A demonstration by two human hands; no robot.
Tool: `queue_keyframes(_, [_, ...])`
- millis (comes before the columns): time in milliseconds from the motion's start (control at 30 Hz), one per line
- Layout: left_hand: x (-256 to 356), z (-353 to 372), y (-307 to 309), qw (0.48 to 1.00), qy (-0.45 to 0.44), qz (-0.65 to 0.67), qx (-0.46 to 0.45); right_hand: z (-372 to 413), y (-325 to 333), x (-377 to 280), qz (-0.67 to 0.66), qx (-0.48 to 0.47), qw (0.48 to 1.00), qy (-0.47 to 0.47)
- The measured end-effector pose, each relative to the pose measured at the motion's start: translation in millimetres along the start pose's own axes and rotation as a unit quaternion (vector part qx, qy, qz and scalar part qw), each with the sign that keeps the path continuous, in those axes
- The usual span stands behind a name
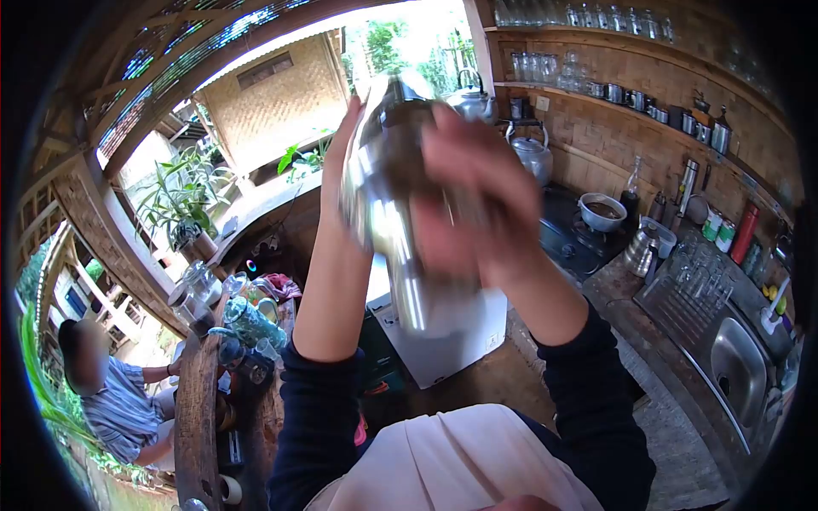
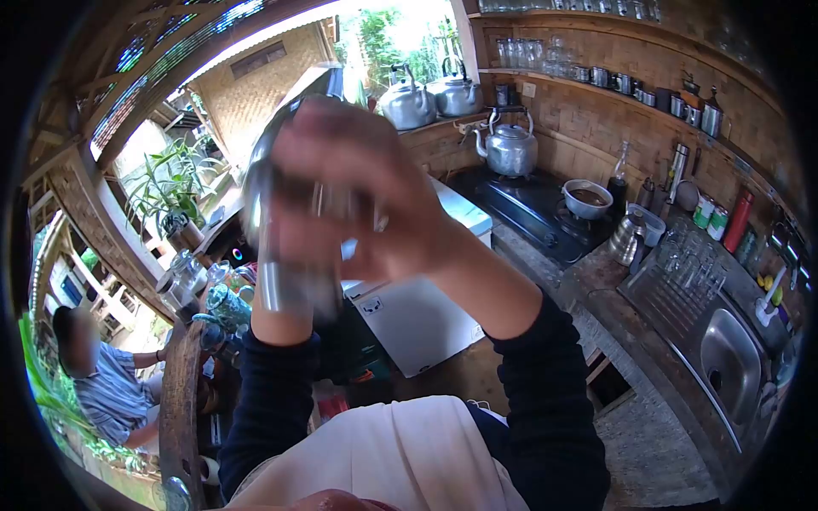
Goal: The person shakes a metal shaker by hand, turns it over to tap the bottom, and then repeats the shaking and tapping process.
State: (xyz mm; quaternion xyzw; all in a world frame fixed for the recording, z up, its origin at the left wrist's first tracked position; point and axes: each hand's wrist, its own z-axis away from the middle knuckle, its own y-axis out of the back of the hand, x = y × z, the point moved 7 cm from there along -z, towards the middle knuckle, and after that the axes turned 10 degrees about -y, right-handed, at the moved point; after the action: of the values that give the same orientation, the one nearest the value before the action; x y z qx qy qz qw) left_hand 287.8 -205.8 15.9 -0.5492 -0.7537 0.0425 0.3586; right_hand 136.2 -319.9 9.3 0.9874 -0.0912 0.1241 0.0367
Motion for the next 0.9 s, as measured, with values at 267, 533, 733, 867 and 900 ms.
queue_keyframes(267, [0,-13,-1,0.996,0.08,-0.021,-0.034,11,-8,48,0.009,0.149,0.988,-0.044])
queue_keyframes(533, [34,31,-43,0.998,0.006,-0.065,-0.008,-2,-8,-32,0.006,-0.031,0.997,0.064])
queue_keyframes(733, [99,28,9,0.973,-0.059,-0.216,0.057,-1,-71,55,-0.104,0.168,0.976,0.096])
queue_keyframes(867, [148,67,107,0.84,-0.029,-0.299,0.451,5,-165,123,-0.277,0.096,0.899,-0.325])
queue_keyframes(900, [161,78,122,0.887,-0.038,-0.235,0.395,1,-164,111,-0.296,0.147,0.91,-0.248])
